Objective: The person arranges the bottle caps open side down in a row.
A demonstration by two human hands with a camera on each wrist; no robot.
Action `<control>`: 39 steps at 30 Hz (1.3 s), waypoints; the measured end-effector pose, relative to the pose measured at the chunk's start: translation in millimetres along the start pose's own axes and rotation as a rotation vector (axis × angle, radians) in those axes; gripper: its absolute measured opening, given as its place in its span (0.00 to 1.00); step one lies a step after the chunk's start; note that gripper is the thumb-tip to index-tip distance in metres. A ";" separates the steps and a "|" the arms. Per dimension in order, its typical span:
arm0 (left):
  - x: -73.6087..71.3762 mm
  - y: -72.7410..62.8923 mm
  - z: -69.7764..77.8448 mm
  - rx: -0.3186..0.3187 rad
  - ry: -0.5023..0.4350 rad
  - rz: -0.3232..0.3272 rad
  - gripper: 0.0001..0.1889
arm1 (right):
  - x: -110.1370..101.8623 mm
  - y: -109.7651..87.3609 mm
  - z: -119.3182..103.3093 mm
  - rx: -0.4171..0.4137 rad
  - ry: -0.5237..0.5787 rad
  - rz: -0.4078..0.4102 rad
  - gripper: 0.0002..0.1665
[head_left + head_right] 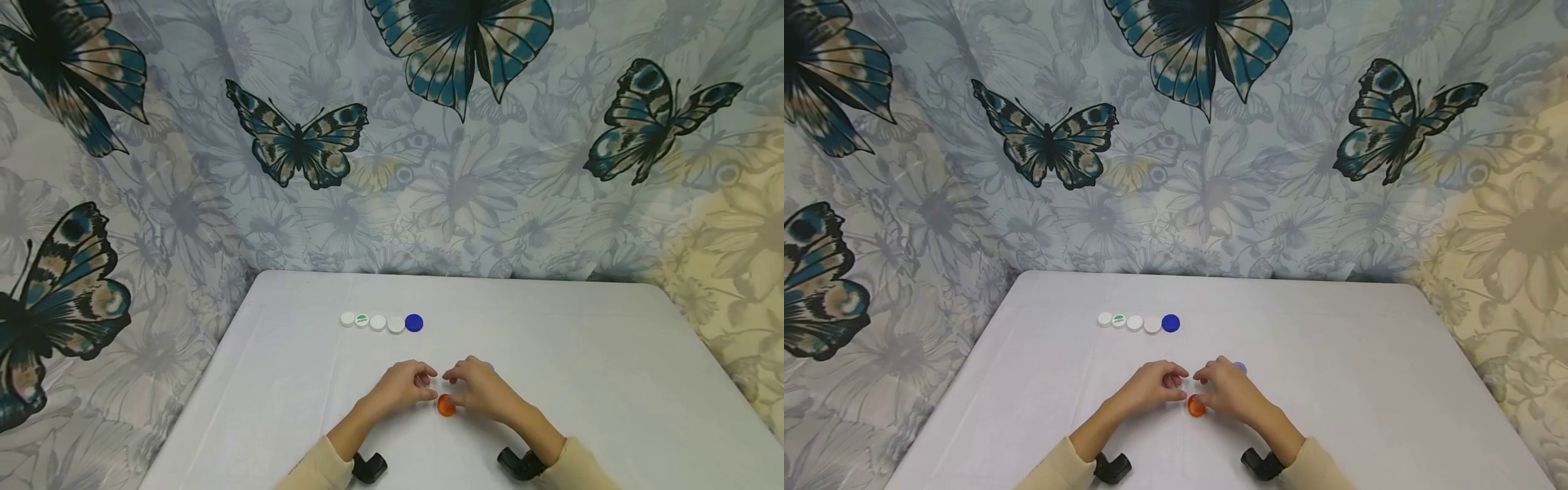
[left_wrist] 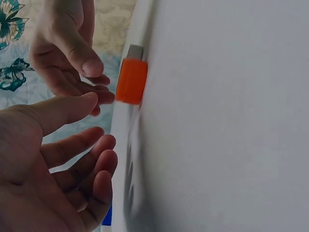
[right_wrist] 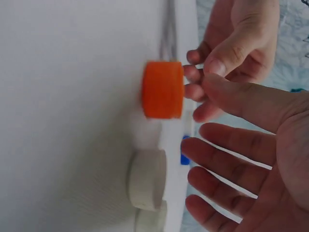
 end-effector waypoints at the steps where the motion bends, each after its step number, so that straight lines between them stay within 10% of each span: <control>1: 3.0 -1.1 -0.2 -0.001 -0.001 -0.007 0.16 | 2.0 -2.0 -1.7 -0.009 -0.011 0.000 0.18; 39: 24.9 -8.2 8.9 0.046 0.042 0.036 0.10 | 7.8 -20.9 -9.9 -0.093 -0.136 0.132 0.13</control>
Point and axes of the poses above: each hand's wrist, its own y-axis towards the middle knuckle, its own x-axis out of the palm, z = x × y, the point moved 10 cm from there along y, towards the middle knuckle, and after that the axes turned 1 degree about -z, right-handed, at the moved point
